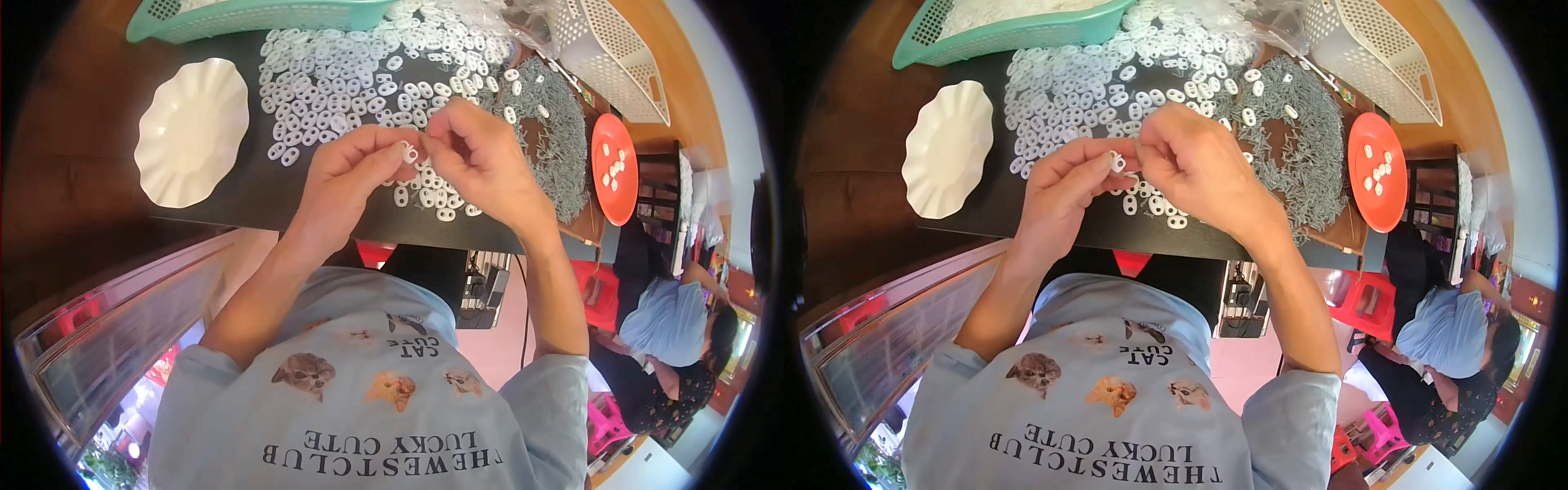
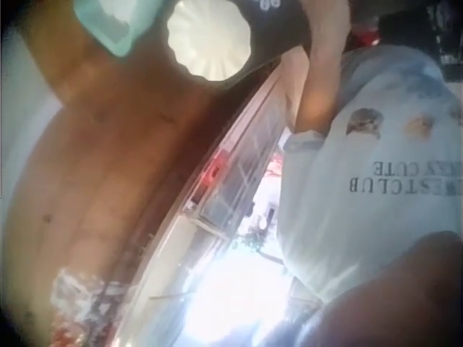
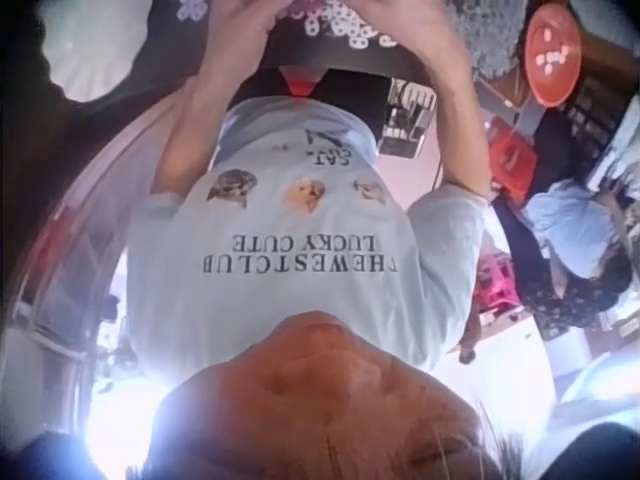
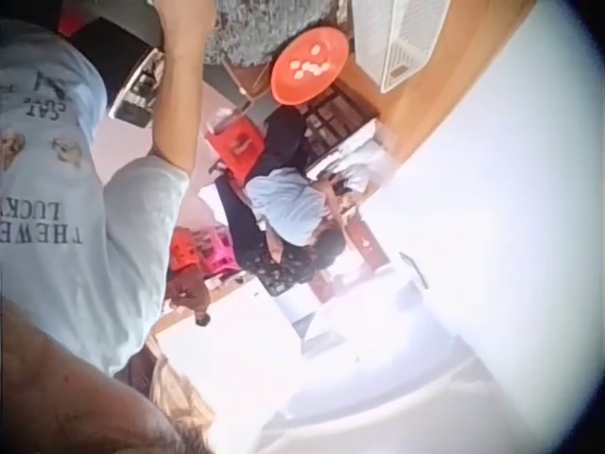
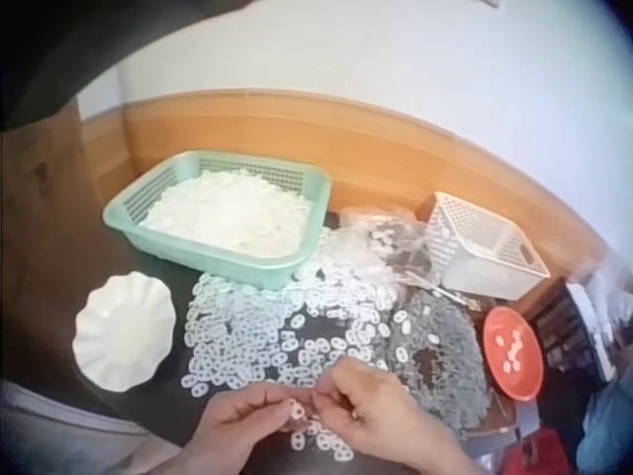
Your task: The recorder is sorting and inspecting small white plastic components on a table.
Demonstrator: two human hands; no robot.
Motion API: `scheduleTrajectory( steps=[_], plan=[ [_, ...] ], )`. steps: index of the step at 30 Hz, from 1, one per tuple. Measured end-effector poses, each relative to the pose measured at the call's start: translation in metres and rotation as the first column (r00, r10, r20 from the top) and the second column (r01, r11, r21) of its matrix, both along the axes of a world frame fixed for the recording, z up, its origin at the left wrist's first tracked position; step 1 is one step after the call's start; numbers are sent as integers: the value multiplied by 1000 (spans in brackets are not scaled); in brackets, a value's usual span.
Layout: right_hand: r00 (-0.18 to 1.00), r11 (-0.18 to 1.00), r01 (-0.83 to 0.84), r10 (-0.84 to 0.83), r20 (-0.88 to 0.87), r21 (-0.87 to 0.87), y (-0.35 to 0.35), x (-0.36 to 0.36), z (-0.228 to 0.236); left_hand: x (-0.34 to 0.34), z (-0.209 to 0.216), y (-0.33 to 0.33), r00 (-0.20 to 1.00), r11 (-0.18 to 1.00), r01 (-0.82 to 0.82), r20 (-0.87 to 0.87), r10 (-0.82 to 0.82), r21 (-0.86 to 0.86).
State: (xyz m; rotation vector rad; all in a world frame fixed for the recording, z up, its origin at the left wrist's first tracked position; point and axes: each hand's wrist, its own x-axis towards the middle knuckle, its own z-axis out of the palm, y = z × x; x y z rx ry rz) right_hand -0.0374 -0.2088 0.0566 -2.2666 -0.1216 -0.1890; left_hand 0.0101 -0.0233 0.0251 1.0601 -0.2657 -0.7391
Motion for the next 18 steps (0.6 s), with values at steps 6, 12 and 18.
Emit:
scheduleTrajectory(
  steps=[6,12,18],
  plan=[
    [991,979,-39,63,116,-199,4,1,-1,3,-6,3,999,1000,22,-29,-21,17],
    [973,905,-110,182,139,-410,7,-5,8,5,-1,4,989,998,42,-139,-47,-42],
    [925,871,-102,260,275,-480,3,-6,0,3,-3,5,969,992,43,-238,-71,-121]
  ],
)
